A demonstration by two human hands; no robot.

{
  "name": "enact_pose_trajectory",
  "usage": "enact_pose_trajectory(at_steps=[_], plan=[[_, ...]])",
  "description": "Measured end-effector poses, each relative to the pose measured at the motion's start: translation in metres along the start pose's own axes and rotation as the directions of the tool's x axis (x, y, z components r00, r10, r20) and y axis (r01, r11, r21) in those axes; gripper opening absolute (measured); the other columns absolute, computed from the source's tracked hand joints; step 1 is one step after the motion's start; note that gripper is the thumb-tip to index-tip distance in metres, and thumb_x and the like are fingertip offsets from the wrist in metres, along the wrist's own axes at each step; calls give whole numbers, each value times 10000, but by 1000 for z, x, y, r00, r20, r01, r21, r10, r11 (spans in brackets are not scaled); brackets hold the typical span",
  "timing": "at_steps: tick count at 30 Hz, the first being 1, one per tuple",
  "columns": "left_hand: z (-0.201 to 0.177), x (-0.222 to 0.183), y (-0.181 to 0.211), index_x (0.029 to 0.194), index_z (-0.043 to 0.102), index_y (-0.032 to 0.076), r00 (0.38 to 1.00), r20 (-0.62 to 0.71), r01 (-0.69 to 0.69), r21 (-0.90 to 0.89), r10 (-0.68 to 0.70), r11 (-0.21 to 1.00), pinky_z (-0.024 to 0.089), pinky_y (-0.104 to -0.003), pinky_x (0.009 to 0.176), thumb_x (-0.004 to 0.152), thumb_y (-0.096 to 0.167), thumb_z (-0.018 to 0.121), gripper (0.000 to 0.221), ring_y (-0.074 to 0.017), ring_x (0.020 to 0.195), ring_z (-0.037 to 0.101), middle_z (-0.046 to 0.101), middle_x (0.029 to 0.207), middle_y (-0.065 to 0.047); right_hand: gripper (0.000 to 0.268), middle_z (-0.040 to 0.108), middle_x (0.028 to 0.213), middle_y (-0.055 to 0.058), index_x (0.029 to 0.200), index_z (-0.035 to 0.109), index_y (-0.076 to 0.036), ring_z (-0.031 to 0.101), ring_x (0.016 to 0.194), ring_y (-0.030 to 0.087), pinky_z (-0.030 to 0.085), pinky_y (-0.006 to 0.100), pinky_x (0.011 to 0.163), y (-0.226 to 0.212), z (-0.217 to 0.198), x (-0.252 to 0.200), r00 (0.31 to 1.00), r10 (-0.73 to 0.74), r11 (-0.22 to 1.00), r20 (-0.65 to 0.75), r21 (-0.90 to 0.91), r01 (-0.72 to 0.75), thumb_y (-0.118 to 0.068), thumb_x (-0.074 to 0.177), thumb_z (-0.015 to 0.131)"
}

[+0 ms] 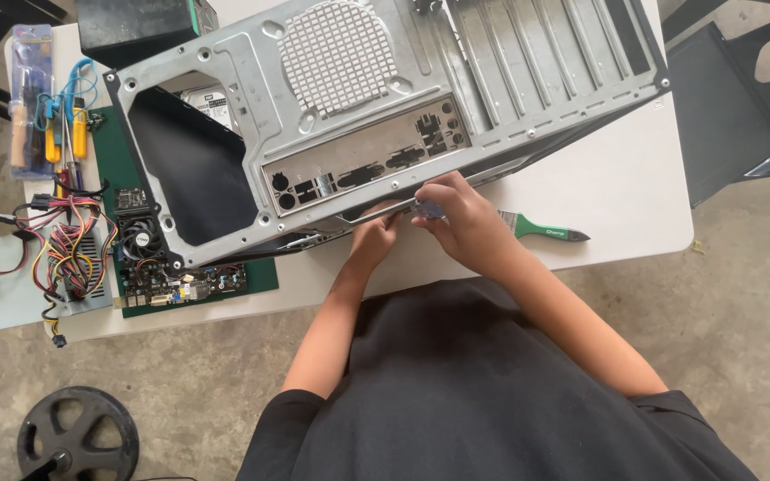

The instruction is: Removing screws from a computer case using a screwdriver to disassemble it.

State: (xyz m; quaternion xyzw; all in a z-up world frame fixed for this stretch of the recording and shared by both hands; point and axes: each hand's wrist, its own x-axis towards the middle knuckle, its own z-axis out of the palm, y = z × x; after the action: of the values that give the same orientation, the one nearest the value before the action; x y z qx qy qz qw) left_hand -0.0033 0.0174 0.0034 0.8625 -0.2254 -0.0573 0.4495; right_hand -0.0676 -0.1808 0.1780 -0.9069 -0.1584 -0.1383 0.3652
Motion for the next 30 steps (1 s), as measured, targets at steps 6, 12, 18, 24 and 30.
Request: enact_pose_trajectory(at_steps=[6, 12, 18, 24, 30], plan=[[-49, -21, 66, 1582, 464, 132, 795, 549, -98, 532, -256, 841, 333, -559, 1249, 1045, 321, 624, 591, -337, 1457, 551, 560, 1556, -184, 339, 678, 1069, 128, 1260, 590, -148, 756, 1029, 398, 622, 507, 926, 3, -28, 25, 976, -67, 970, 208, 244, 14, -41, 970, 730], [-126, -42, 162, 1150, 751, 177, 941, -104, -317, 63, 322, 946, 624, -330, 887, 1030, 171, 691, 134, -226, 1043, 747, 713, 1137, 33, 388, 667, 1022, 61, 1243, 613, -122, 638, 1020, 238, 517, 480, 973, 29, -3, 6, 920, 42, 662, 390, 679, -318, 61, 900, 608], [-116, -16, 178, 1357, 720, 101, 852, -19, -522, -87, 523, 848, 349, -502, 1245, 1106, 189, 594, 295, -365, 1467, 532, 674, 1451, -120, 479, 678, 1018, 195, 1401, 564, -69, 627, 1002, 281, 520, 496, 947, 10, 16, 24, 930, -189, 608, 315, 781, -141, -50, 925, 620], [-109, -2, 165, 1198, 789, 125, 861, -160, -494, -45, 482, 868, 586, -397, 1084, 956, 115, 809, 243, -274, 1199, 729, 760, 1205, -24, 585, 571, 1148, 188, 1348, 586, -34, 588, 1159, 378, 487, 498, 1055, 11, 16, 11, 950, 2, 838, 312, 518, -172, -130, 804, 778], [-79, 8, 160, 745, 540, 213, 800, -298, -383, 414, 521, 826, 513, -317, 632, 916, 713, 686, 549, -143, 619, 566, 497, 693, 61, 552, 712, 1086, 123, 1272, 578, -105, 698, 1097, 370, 529, 528, 1039, 26, 17, -1, 963, 74, 900, 259, 399, -176, -122, 797, 858]])
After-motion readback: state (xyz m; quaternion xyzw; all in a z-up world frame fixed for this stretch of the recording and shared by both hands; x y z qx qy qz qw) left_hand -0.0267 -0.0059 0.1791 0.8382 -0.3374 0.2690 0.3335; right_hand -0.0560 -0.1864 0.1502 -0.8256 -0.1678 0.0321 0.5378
